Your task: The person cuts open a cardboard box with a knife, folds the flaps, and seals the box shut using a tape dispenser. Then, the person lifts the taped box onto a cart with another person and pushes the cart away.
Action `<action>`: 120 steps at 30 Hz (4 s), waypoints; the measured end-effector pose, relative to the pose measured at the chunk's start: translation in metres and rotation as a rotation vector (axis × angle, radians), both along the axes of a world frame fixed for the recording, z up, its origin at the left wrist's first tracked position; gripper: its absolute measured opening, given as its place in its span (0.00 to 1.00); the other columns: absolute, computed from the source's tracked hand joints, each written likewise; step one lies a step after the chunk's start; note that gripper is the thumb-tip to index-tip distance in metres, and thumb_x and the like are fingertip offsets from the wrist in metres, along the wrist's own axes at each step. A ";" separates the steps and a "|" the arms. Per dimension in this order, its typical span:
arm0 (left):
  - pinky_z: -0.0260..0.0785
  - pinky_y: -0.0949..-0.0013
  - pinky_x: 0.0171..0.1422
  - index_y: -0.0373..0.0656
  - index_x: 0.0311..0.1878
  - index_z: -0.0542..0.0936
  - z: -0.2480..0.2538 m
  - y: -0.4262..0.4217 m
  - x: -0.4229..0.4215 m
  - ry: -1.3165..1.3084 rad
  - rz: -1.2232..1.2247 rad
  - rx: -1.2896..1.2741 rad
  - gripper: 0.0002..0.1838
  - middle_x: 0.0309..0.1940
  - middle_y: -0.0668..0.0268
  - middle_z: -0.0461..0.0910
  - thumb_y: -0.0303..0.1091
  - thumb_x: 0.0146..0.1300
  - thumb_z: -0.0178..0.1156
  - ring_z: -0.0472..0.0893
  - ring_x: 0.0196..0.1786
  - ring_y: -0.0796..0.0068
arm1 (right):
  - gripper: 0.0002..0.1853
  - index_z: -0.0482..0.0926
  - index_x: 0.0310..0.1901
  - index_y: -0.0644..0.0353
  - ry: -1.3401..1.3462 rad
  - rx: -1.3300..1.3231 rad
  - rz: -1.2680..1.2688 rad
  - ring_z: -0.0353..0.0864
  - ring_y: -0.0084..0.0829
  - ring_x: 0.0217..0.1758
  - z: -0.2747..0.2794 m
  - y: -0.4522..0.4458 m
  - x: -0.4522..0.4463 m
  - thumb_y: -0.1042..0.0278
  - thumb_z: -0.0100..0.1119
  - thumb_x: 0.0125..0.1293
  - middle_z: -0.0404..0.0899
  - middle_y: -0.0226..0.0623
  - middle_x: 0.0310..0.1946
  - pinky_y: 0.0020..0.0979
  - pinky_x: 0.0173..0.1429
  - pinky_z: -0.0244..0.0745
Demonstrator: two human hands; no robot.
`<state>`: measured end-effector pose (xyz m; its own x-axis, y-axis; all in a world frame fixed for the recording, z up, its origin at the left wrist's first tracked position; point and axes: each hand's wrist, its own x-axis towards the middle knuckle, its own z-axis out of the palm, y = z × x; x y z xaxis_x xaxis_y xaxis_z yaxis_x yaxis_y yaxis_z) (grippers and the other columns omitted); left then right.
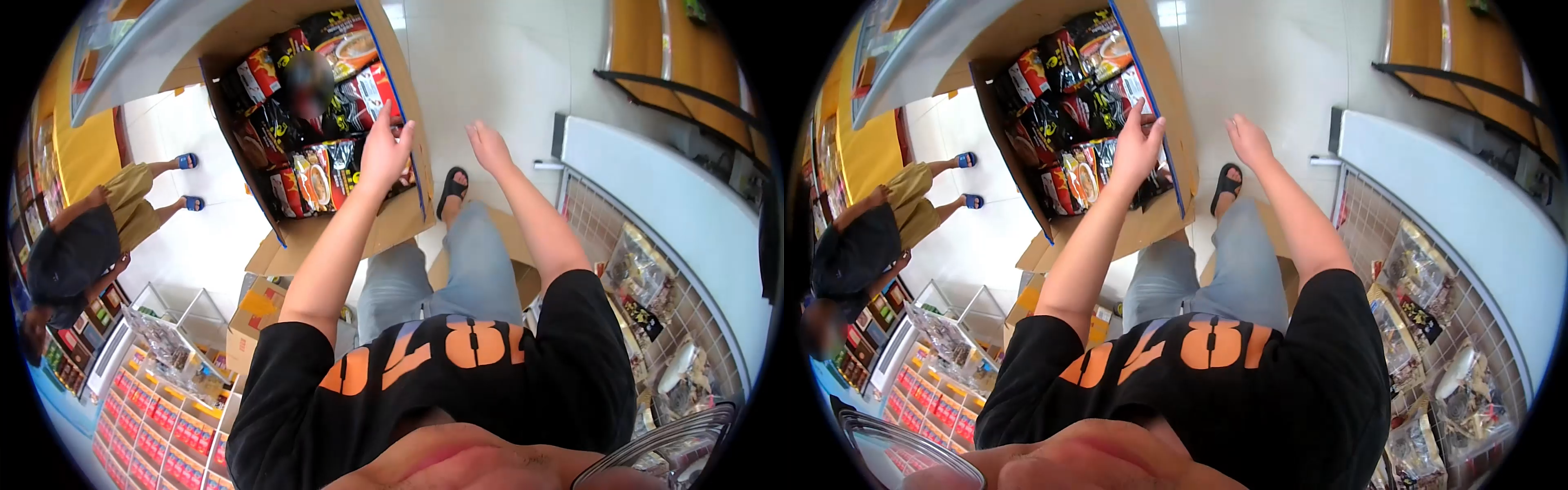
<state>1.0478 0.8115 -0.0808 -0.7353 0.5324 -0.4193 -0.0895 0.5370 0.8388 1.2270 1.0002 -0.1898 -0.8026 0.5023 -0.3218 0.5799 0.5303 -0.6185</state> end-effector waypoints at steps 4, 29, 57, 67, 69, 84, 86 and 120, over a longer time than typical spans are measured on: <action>0.77 0.56 0.55 0.31 0.67 0.74 0.009 0.021 -0.053 0.131 -0.050 -0.095 0.29 0.43 0.47 0.87 0.45 0.72 0.60 0.87 0.48 0.49 | 0.19 0.73 0.41 0.62 0.092 0.035 0.025 0.80 0.62 0.39 0.044 0.057 -0.112 0.51 0.48 0.80 0.81 0.57 0.32 0.56 0.42 0.72; 0.72 0.42 0.52 0.33 0.50 0.81 -0.041 0.094 -0.104 0.040 0.297 -0.493 0.20 0.39 0.36 0.82 0.42 0.78 0.50 0.80 0.47 0.32 | 0.12 0.78 0.43 0.56 0.300 -0.034 0.413 0.84 0.51 0.45 -0.084 0.128 -0.391 0.56 0.58 0.70 0.85 0.45 0.41 0.50 0.47 0.80; 0.75 0.49 0.53 0.36 0.54 0.81 -0.062 0.025 -0.145 -0.016 0.272 -0.507 0.22 0.41 0.41 0.85 0.48 0.76 0.54 0.83 0.49 0.38 | 0.12 0.77 0.38 0.56 0.388 0.067 0.426 0.84 0.52 0.36 -0.078 0.134 -0.370 0.56 0.59 0.72 0.84 0.45 0.31 0.49 0.36 0.79; 0.76 0.47 0.53 0.41 0.58 0.79 -0.060 0.045 -0.128 0.082 0.322 -0.456 0.19 0.42 0.43 0.85 0.45 0.75 0.56 0.84 0.48 0.39 | 0.16 0.75 0.49 0.61 0.148 0.054 0.325 0.82 0.61 0.49 -0.107 0.106 -0.393 0.55 0.52 0.74 0.82 0.64 0.46 0.55 0.58 0.76; 0.76 0.44 0.51 0.41 0.56 0.80 -0.062 0.045 -0.125 0.111 0.325 -0.482 0.18 0.39 0.43 0.85 0.45 0.75 0.56 0.84 0.46 0.38 | 0.15 0.77 0.46 0.59 0.195 0.131 0.287 0.84 0.59 0.43 -0.105 0.090 -0.395 0.56 0.52 0.75 0.84 0.57 0.40 0.54 0.51 0.77; 0.76 0.46 0.53 0.36 0.55 0.80 -0.072 0.032 -0.136 0.102 0.322 -0.466 0.21 0.39 0.41 0.85 0.46 0.75 0.55 0.84 0.47 0.38 | 0.19 0.80 0.43 0.59 0.070 0.147 0.464 0.85 0.57 0.40 -0.158 0.170 -0.337 0.51 0.48 0.77 0.86 0.52 0.34 0.54 0.46 0.79; 0.76 0.47 0.51 0.36 0.53 0.81 -0.070 0.028 -0.135 0.099 0.330 -0.460 0.20 0.39 0.41 0.85 0.46 0.75 0.56 0.84 0.47 0.38 | 0.19 0.80 0.44 0.59 0.285 0.141 0.453 0.85 0.58 0.38 -0.144 0.157 -0.346 0.51 0.48 0.77 0.85 0.52 0.32 0.55 0.45 0.79; 0.43 0.23 0.77 0.60 0.81 0.59 -0.247 -0.035 -0.168 0.182 0.849 -1.136 0.50 0.82 0.45 0.51 0.75 0.61 0.59 0.50 0.83 0.41 | 0.25 0.75 0.56 0.57 0.168 0.096 0.983 0.80 0.49 0.60 -0.125 -0.012 -0.409 0.50 0.69 0.66 0.83 0.44 0.53 0.47 0.62 0.77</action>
<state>0.8799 0.7763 -0.3276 -0.7444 -0.6434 -0.1788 -0.6580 0.7523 0.0322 0.8183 0.9877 -0.3152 -0.9068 -0.3904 -0.1593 -0.2333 0.7794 -0.5815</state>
